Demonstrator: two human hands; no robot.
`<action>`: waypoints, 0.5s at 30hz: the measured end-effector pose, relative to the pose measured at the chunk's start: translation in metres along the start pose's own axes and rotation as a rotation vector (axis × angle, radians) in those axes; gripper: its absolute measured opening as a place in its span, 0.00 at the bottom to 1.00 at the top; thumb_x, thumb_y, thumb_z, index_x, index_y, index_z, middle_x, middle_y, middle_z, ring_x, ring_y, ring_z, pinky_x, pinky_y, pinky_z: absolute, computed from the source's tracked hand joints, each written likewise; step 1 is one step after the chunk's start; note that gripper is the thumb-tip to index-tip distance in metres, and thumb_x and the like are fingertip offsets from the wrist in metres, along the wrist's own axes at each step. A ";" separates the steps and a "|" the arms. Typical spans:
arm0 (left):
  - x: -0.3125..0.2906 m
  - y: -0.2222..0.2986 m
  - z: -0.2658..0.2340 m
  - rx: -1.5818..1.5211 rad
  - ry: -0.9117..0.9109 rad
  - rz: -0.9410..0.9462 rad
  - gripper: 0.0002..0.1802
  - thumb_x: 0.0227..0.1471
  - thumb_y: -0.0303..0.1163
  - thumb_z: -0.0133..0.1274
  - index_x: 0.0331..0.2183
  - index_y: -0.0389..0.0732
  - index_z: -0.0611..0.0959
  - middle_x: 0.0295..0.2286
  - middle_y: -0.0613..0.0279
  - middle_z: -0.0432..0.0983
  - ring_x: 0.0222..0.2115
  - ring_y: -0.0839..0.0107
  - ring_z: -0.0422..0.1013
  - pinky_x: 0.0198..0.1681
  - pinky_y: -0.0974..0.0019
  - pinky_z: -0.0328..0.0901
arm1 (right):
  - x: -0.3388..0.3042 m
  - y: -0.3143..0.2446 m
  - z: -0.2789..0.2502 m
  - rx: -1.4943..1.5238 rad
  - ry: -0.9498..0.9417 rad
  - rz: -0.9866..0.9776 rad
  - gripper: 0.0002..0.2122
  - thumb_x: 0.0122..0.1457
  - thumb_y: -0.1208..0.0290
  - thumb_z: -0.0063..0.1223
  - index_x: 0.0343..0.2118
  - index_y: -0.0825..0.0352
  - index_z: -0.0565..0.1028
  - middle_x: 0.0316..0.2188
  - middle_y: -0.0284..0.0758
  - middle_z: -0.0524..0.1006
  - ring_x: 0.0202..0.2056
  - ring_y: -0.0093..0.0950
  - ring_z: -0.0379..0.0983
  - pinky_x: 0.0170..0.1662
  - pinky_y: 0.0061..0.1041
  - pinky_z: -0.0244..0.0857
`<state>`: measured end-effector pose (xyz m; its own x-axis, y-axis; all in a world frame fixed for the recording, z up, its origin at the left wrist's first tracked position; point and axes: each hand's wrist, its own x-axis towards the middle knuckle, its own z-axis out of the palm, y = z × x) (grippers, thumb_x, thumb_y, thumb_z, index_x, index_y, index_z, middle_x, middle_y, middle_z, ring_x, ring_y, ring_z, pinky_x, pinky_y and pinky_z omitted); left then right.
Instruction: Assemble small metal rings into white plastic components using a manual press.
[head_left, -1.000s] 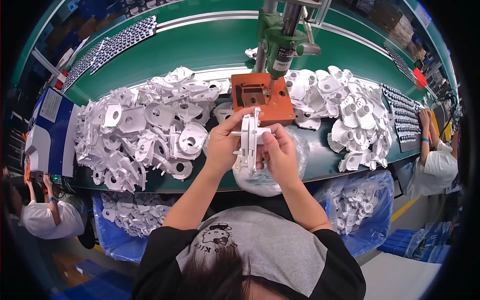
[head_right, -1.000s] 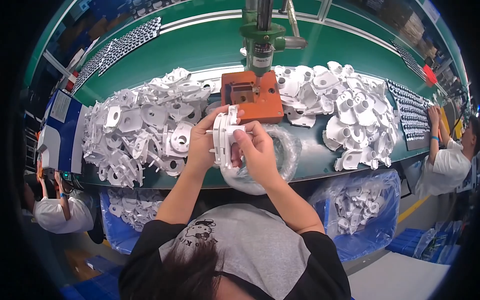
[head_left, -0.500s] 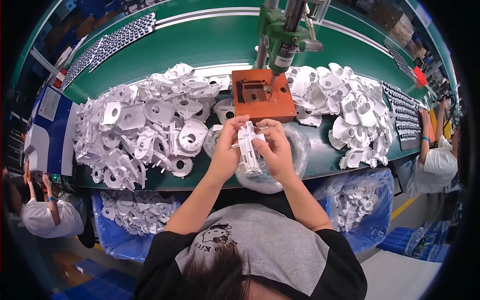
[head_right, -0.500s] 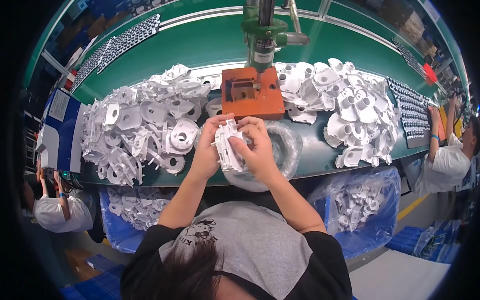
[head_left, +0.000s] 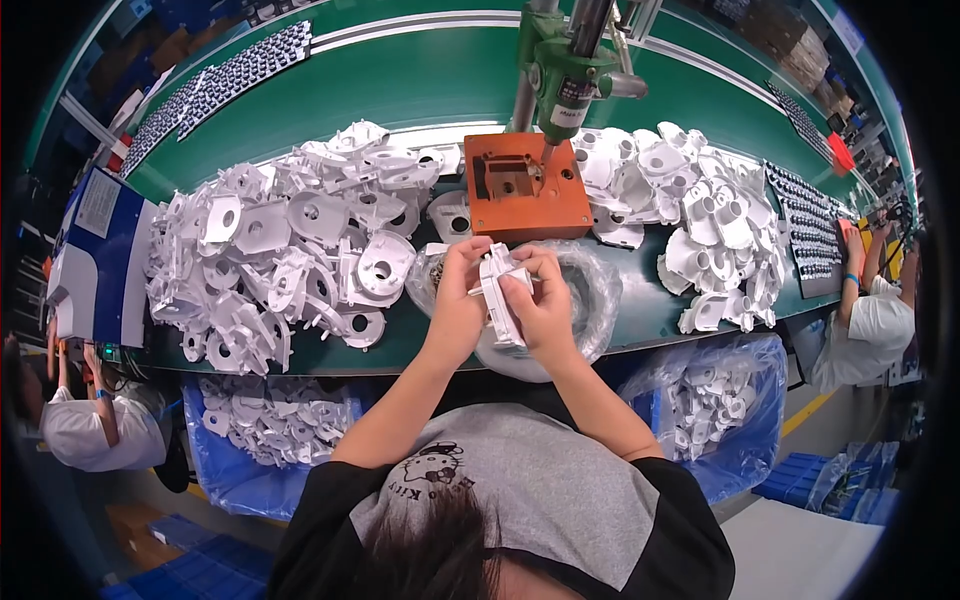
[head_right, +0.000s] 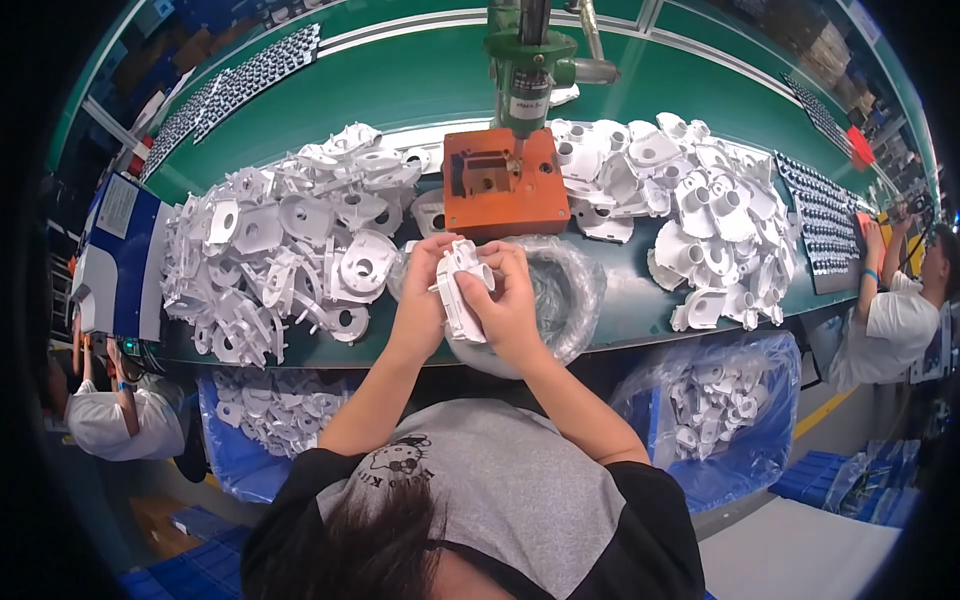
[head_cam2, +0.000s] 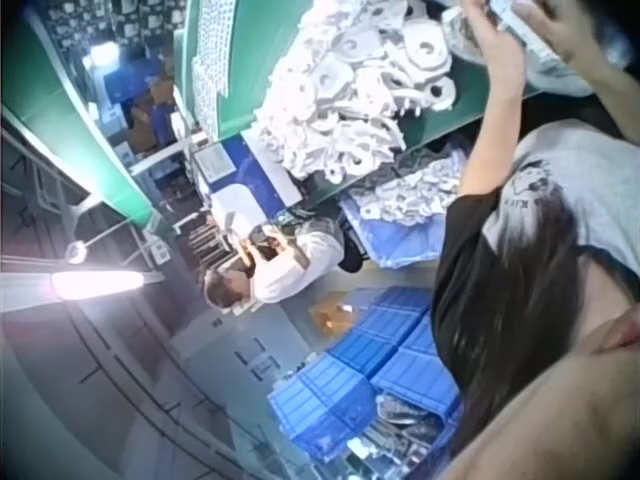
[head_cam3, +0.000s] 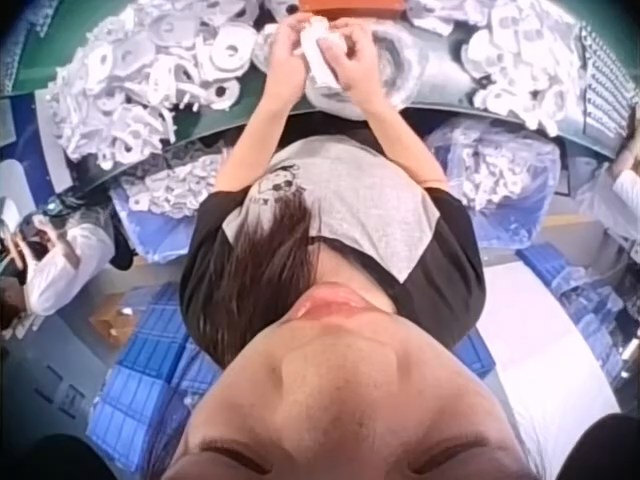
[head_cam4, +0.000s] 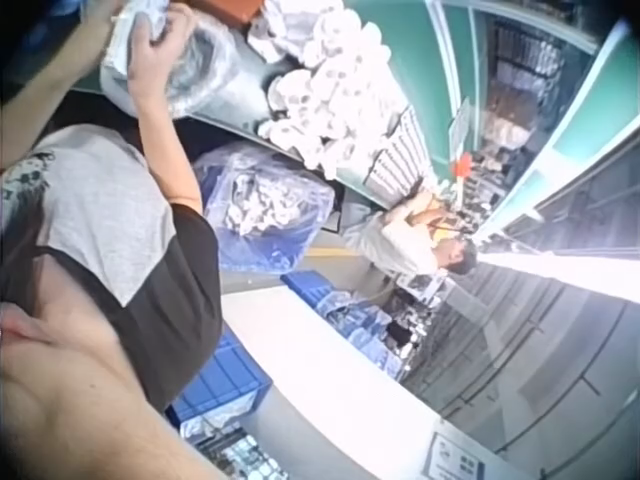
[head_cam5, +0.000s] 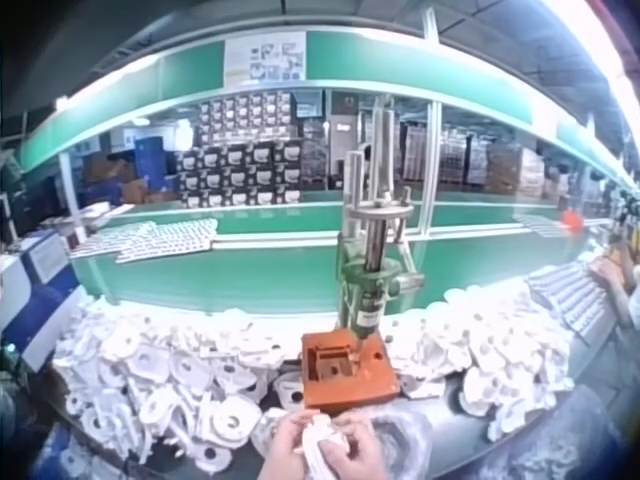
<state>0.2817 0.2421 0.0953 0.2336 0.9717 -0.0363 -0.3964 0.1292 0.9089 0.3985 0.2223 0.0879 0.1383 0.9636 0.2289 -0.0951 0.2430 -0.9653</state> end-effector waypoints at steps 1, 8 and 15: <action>0.002 -0.002 -0.002 0.001 -0.001 0.000 0.21 0.50 0.17 0.45 0.47 0.38 0.66 0.46 0.57 0.65 0.47 0.70 0.65 0.48 0.69 0.63 | 0.002 0.000 -0.001 0.001 0.002 -0.001 0.07 0.53 0.76 0.53 0.31 0.69 0.68 0.43 0.34 0.64 0.44 0.22 0.64 0.46 0.21 0.60; -0.016 0.020 0.009 0.715 -0.021 0.445 0.13 0.48 0.33 0.55 0.34 0.37 0.73 0.48 0.49 0.62 0.50 0.58 0.59 0.52 0.61 0.55 | 0.025 -0.003 -0.030 0.035 0.273 -0.105 0.16 0.48 0.78 0.60 0.34 0.66 0.62 0.47 0.36 0.58 0.40 0.21 0.64 0.42 0.22 0.63; 0.020 0.033 -0.007 0.805 -0.020 0.441 0.11 0.52 0.31 0.50 0.25 0.32 0.74 0.41 0.50 0.70 0.44 0.57 0.64 0.48 0.62 0.58 | 0.001 -0.014 -0.041 0.156 0.165 -0.188 0.14 0.55 0.78 0.49 0.44 0.68 0.62 0.50 0.39 0.57 0.41 0.25 0.67 0.39 0.21 0.67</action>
<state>0.2670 0.2673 0.1217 0.2267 0.8957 0.3826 0.2832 -0.4365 0.8540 0.4409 0.2153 0.0966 0.3248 0.8722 0.3659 -0.2015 0.4417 -0.8742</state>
